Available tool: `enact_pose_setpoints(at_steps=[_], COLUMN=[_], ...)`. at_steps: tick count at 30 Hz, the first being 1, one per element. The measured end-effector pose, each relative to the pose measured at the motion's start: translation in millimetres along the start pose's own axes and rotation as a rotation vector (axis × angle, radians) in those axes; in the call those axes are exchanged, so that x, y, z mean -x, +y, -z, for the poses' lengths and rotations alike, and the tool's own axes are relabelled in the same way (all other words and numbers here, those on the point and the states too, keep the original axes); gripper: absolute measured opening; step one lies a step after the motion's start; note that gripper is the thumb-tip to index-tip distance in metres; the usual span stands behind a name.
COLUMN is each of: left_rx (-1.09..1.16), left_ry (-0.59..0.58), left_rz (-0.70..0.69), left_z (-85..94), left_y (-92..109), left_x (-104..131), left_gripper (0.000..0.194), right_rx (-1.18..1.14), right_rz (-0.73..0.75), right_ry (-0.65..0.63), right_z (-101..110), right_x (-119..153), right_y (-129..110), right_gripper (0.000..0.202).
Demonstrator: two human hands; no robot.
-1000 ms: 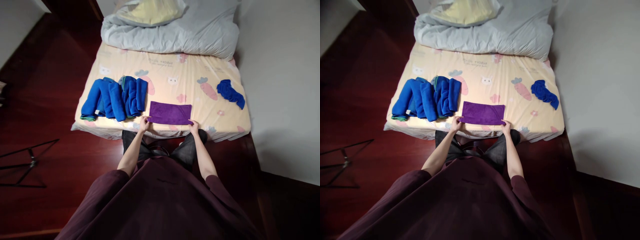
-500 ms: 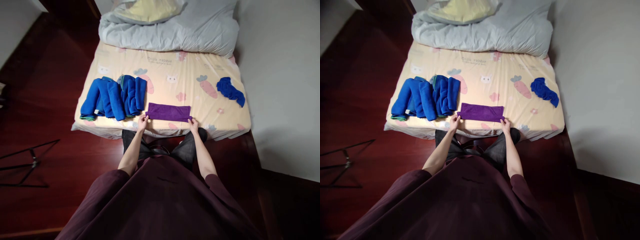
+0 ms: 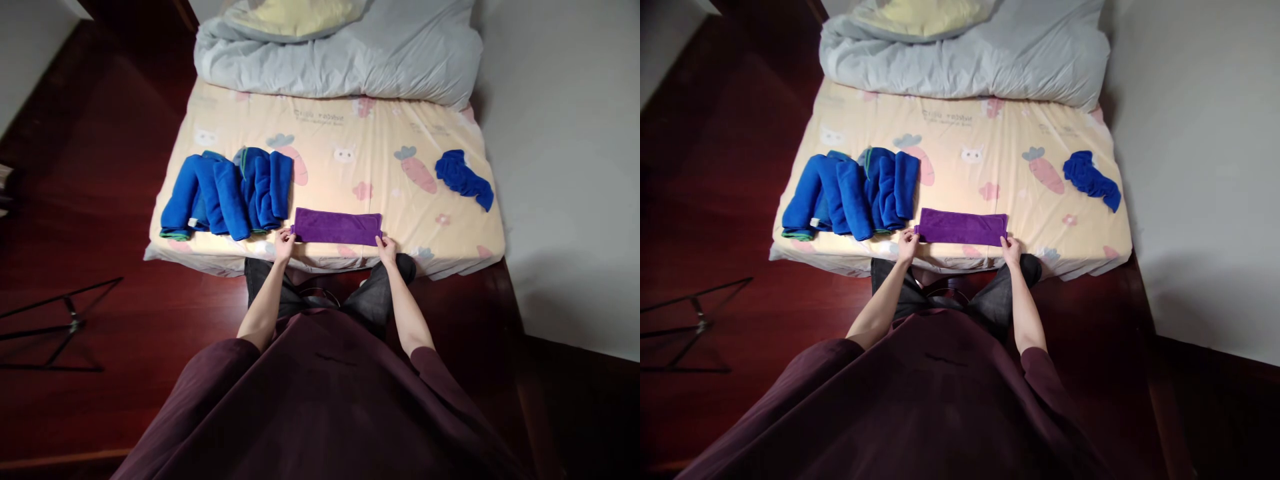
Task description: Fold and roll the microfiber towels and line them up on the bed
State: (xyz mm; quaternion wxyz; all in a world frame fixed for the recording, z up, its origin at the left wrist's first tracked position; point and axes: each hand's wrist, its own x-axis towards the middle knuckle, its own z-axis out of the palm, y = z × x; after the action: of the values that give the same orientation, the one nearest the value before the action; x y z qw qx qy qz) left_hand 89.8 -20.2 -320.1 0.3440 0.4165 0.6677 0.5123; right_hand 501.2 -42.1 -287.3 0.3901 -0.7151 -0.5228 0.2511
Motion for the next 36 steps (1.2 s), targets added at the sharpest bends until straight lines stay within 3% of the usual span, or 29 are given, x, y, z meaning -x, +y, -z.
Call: enact_pose_setpoints(at_steps=[18, 23, 27, 32, 36], left_rx=[-0.090, -0.044, -0.125, -0.199, -0.246], left_ry=[0.005, -0.055, -0.106, -0.251, -0.279], left_rz=[-0.067, -0.110, -0.243, -0.279, -0.269], left_z=[0.9, 1.8, 9.5, 16.5, 14.5], left_y=[5.1, 6.9, 10.8, 12.8, 13.2], left_x=[7.6, 10.5, 12.7, 9.6, 5.3], left_gripper=[0.018, 0.036, 0.045, 0.047, 0.049], right_rx=[-0.043, 0.043, 0.150, 0.238, 0.258], right_rz=[-0.041, 0.032, 0.180, 0.314, 0.315], right_ry=[0.028, 0.053, 0.092, 0.000, -0.040], right_z=[-5.9, -2.5, 3.1, 5.3, 3.1], right_x=[0.3, 4.2, 10.9, 15.1, 13.6], right_y=[6.9, 2.3, -7.8, -13.0, -8.7], right_gripper=[0.054, 0.050, 0.043, 0.043, 0.044])
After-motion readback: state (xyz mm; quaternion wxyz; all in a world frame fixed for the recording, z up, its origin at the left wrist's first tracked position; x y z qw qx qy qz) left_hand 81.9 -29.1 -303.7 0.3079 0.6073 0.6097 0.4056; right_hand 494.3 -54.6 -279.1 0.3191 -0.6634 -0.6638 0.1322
